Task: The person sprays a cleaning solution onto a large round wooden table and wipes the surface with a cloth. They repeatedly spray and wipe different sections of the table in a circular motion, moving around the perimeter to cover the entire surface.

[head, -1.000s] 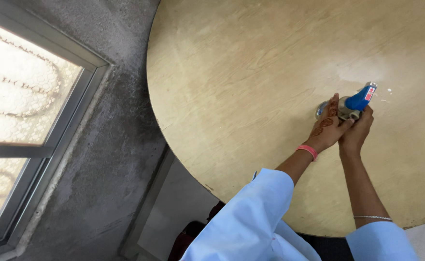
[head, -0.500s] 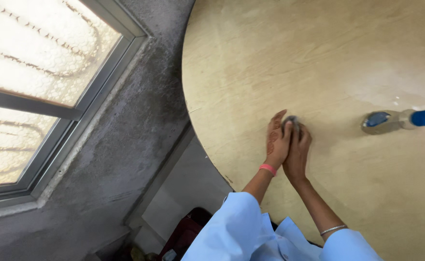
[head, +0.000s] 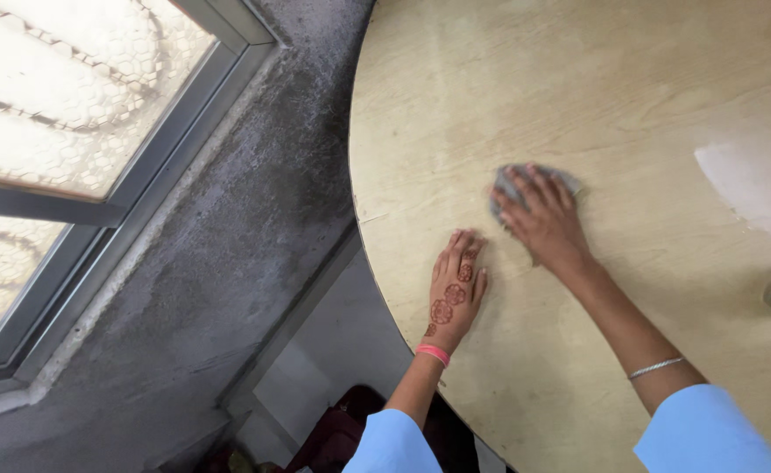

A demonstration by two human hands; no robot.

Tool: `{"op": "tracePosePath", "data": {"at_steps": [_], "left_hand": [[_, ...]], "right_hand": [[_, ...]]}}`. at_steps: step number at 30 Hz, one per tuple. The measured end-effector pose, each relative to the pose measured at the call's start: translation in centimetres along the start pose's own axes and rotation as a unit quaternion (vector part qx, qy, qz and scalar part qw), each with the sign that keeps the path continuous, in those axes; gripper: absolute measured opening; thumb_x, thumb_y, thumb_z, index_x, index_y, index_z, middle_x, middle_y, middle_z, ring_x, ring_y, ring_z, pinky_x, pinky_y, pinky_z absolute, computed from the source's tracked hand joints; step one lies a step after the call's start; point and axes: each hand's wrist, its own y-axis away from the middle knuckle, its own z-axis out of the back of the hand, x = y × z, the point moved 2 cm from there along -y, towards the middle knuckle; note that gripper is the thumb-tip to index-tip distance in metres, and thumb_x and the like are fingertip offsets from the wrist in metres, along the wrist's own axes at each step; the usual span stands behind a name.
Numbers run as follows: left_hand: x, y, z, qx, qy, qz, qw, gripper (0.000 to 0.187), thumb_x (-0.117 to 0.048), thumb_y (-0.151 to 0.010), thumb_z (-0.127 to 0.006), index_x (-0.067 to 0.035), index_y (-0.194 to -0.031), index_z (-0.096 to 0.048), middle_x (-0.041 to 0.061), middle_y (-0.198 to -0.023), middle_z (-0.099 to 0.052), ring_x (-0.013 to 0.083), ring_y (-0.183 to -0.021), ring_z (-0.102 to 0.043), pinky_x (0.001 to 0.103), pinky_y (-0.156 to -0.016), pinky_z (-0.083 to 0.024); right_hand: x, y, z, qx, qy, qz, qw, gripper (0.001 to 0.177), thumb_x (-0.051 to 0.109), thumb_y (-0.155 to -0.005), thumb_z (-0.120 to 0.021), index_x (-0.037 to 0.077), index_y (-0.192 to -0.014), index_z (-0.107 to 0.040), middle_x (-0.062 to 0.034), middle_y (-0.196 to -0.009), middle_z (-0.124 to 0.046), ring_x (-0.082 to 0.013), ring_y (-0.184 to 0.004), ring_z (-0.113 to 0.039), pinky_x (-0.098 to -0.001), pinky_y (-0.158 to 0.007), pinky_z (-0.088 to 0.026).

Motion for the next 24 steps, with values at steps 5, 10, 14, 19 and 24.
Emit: {"op": "tracePosePath", "data": {"at_steps": [5,10,14,19,24], "left_hand": [[1.6,-6.1,-1.0,-0.008,-0.016,-0.026,0.999,0.053,-0.017,-0.103,-0.056,-0.009,-0.154,-0.046,0.011,-0.162,-0.04,0.031,-0.156,-0.032,0.047,-0.128,-0.029],[1.4,-8.7,-1.5,-0.011,-0.011,-0.013,1.0,0.054,-0.017,-0.102,-0.055,-0.01,-0.155,-0.044,0.011,-0.163,-0.039,0.032,-0.156,-0.032,0.048,-0.127,-0.028],[1.4,-10.0,-1.6,-0.007,-0.014,-0.033,0.999,0.052,-0.018,-0.105,-0.055,-0.011,-0.155,-0.045,0.011,-0.163,-0.04,0.0325,-0.156,-0.032,0.048,-0.128,-0.028],[1.7,-12.6,-2.1,-0.004,-0.01,-0.043,0.999,0.052,-0.019,-0.104,-0.055,-0.01,-0.154,-0.045,0.012,-0.163,-0.04,0.0331,-0.155,-0.033,0.048,-0.127,-0.028],[1.5,-17.2,-3.5,0.037,-0.002,-0.09,0.995,0.051,-0.021,-0.104,-0.054,-0.011,-0.154,-0.045,0.01,-0.164,-0.038,0.0306,-0.156,-0.032,0.047,-0.128,-0.029]], "right_hand": [[-6.8,0.4,3.2,-0.06,-0.028,-0.225,0.972,0.042,0.027,-0.115,-0.054,0.017,-0.155,-0.052,-0.0159,-0.169,-0.038,-0.0378,-0.157,-0.031,-0.0574,-0.129,-0.021],[1.0,4.0,2.0,-0.085,0.039,-0.269,0.959,0.058,0.03,-0.107,-0.059,0.005,-0.158,-0.05,-0.0258,-0.166,-0.033,-0.047,-0.151,-0.028,-0.0623,-0.123,-0.022],[5.0,0.2,-0.7,-0.032,-0.015,-0.175,0.984,0.055,0.027,-0.098,-0.059,0.007,-0.149,-0.051,-0.0188,-0.164,-0.037,-0.0408,-0.153,-0.031,-0.0567,-0.124,-0.029],[-3.5,-6.2,-1.1,-0.067,-0.01,-0.099,0.993,0.052,0.037,-0.105,-0.058,0.017,-0.153,-0.055,-0.0141,-0.165,-0.037,-0.0355,-0.153,-0.03,-0.0559,-0.125,-0.027],[-12.5,-2.8,2.6,-0.076,0.016,-0.285,0.955,0.051,0.036,-0.109,-0.059,0.014,-0.156,-0.054,-0.0188,-0.169,-0.033,-0.0437,-0.154,-0.026,-0.0634,-0.125,-0.015]]}}
